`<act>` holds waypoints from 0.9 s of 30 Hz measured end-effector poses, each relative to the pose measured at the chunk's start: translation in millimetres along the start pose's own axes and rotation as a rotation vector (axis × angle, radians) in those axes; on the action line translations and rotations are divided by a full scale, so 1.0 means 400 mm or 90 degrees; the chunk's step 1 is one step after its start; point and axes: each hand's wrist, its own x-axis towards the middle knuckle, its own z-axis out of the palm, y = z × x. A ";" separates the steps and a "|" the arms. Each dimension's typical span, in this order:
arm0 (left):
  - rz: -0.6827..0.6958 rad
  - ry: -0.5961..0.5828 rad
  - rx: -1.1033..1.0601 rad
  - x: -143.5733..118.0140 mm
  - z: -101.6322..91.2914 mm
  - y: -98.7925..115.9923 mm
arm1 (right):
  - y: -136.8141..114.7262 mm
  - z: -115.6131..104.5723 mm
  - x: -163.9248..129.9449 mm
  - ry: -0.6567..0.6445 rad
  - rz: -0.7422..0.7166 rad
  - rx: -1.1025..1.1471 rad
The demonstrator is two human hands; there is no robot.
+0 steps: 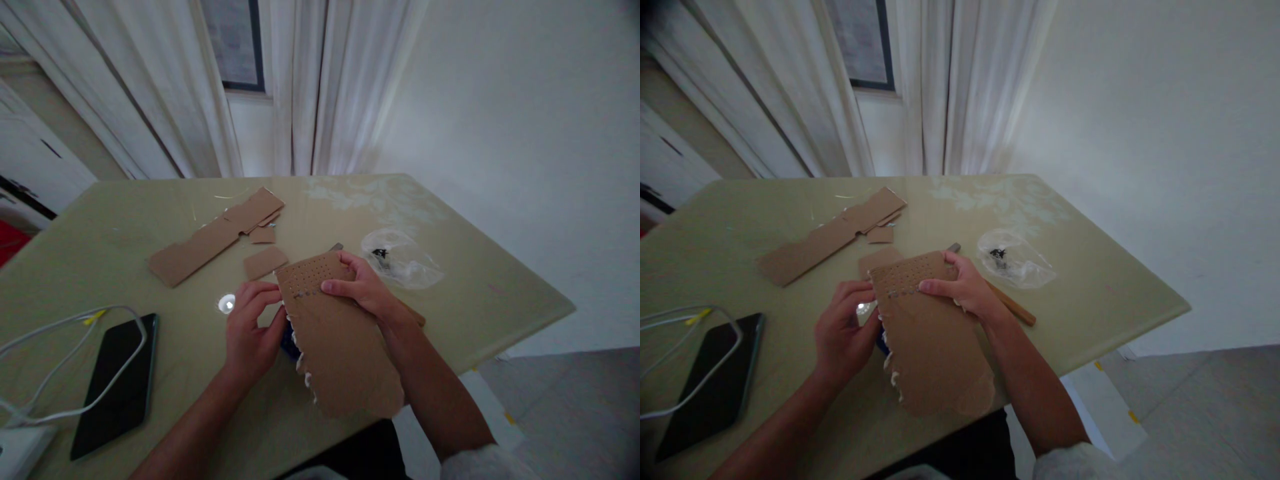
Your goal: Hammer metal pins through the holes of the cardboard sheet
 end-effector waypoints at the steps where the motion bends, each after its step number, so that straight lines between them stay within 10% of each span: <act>1: -0.001 0.004 0.002 -0.001 0.000 -0.002 | 0.001 0.001 0.001 0.002 0.005 -0.007; 11: -0.098 0.038 -0.038 0.011 -0.008 0.004 | 0.008 -0.003 0.002 0.013 -0.028 -0.009; 27: 0.194 0.008 0.019 -0.001 -0.013 0.015 | -0.010 0.009 -0.013 -0.027 -0.020 -0.071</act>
